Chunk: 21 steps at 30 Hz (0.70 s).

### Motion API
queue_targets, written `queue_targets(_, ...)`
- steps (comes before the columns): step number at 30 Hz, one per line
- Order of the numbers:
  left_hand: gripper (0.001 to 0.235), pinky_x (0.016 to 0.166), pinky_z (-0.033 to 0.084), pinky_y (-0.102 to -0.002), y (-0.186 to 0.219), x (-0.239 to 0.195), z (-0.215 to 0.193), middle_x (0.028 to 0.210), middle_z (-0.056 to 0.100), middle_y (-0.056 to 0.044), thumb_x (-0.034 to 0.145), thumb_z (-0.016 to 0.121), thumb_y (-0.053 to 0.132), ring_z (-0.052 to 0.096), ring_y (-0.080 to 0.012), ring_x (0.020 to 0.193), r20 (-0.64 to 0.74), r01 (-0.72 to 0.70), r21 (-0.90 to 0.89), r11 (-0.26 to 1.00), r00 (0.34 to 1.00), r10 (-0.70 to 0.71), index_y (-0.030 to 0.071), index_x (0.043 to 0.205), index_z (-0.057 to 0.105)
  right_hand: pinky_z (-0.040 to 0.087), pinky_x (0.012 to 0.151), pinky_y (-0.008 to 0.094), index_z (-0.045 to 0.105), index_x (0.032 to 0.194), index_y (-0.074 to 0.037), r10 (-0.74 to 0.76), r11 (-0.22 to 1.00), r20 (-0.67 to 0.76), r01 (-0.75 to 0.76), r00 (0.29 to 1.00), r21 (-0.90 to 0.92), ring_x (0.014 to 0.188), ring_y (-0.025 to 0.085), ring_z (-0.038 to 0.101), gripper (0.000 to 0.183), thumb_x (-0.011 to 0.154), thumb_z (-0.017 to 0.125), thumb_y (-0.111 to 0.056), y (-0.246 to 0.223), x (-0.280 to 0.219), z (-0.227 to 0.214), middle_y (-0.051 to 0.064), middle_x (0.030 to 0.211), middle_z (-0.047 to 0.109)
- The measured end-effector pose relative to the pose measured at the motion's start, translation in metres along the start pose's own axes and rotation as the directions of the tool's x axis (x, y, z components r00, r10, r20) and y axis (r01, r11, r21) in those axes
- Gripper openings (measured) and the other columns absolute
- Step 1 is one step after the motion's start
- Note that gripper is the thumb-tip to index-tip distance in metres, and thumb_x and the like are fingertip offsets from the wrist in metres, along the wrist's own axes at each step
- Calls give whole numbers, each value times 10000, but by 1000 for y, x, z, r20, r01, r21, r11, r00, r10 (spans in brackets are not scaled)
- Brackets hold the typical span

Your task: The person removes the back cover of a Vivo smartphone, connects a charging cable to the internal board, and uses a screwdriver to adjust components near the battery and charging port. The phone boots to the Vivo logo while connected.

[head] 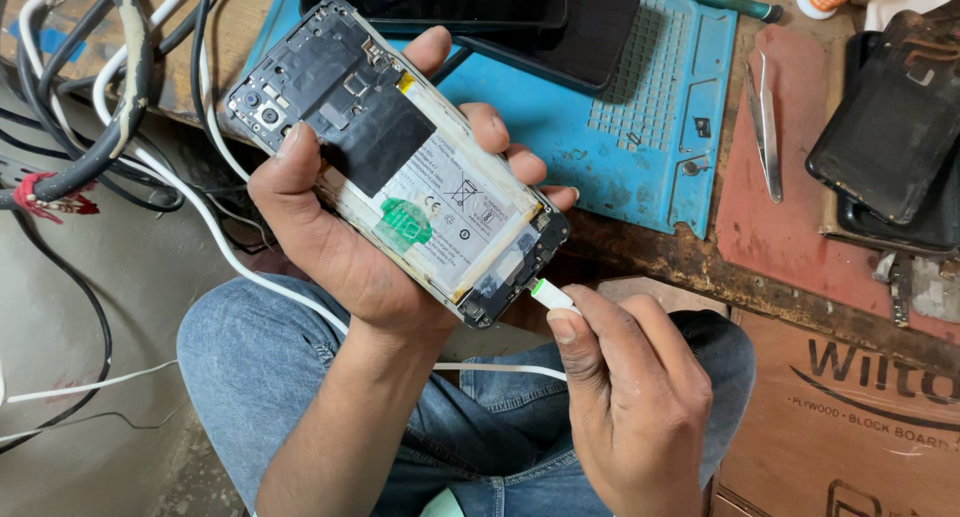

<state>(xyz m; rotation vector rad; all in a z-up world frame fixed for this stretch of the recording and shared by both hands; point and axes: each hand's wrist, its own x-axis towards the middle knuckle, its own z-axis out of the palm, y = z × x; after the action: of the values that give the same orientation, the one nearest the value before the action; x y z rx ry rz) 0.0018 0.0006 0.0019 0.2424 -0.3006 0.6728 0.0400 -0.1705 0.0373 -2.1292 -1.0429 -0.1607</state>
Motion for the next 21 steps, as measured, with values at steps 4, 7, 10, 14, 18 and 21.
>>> queue_targets(4,797,893,576,-616,-3,0,1,1054,640,-236,1003,302,641,702,-378,957,-42,-17,-35,999,999,16,30,1511,354,471,546,302,711,1094,29,33,999,-6,-33,999,5,615,155,575,220,972,702,-154,-2,0,2,77,770,593)
queue_targets(7,790,890,577,-613,-3,-1,2,1057,638,-237,1018,298,635,698,-383,948,-40,-30,-20,999,999,29,26,1520,345,468,545,307,707,1093,29,34,999,-14,-34,999,16,610,164,566,220,973,702,-155,-3,-1,4,79,768,583)
queue_targets(10,790,888,577,-611,-3,-3,1,1052,633,-243,1023,297,637,696,-386,946,-38,-35,-18,999,999,34,25,1520,343,468,565,324,701,1105,29,5,1000,-11,-5,1000,12,633,186,563,214,991,689,-152,-2,-1,6,90,785,573)
queue_targets(14,811,892,576,-618,-4,1,2,1053,628,-247,1014,284,631,697,-389,959,-42,-33,-21,999,999,32,38,1564,342,474,581,341,693,1110,30,4,1000,-7,-4,1000,15,651,208,566,219,997,678,-157,-2,3,6,97,798,570)
queue_targets(18,851,876,547,-591,-2,1,2,1086,635,-244,1009,256,694,692,-375,967,-27,-28,-5,1000,999,28,45,1553,346,490,608,342,710,1123,19,12,999,55,-14,998,49,663,218,586,227,993,684,-166,-1,9,4,105,800,590)
queue_targets(21,1068,841,571,-586,-1,1,1,1116,657,-236,817,249,864,697,-356,918,-63,-21,-44,999,998,19,77,1531,352,541,693,310,704,1172,0,-35,995,11,33,999,98,775,197,665,262,976,701,-173,-1,13,2,115,978,669)
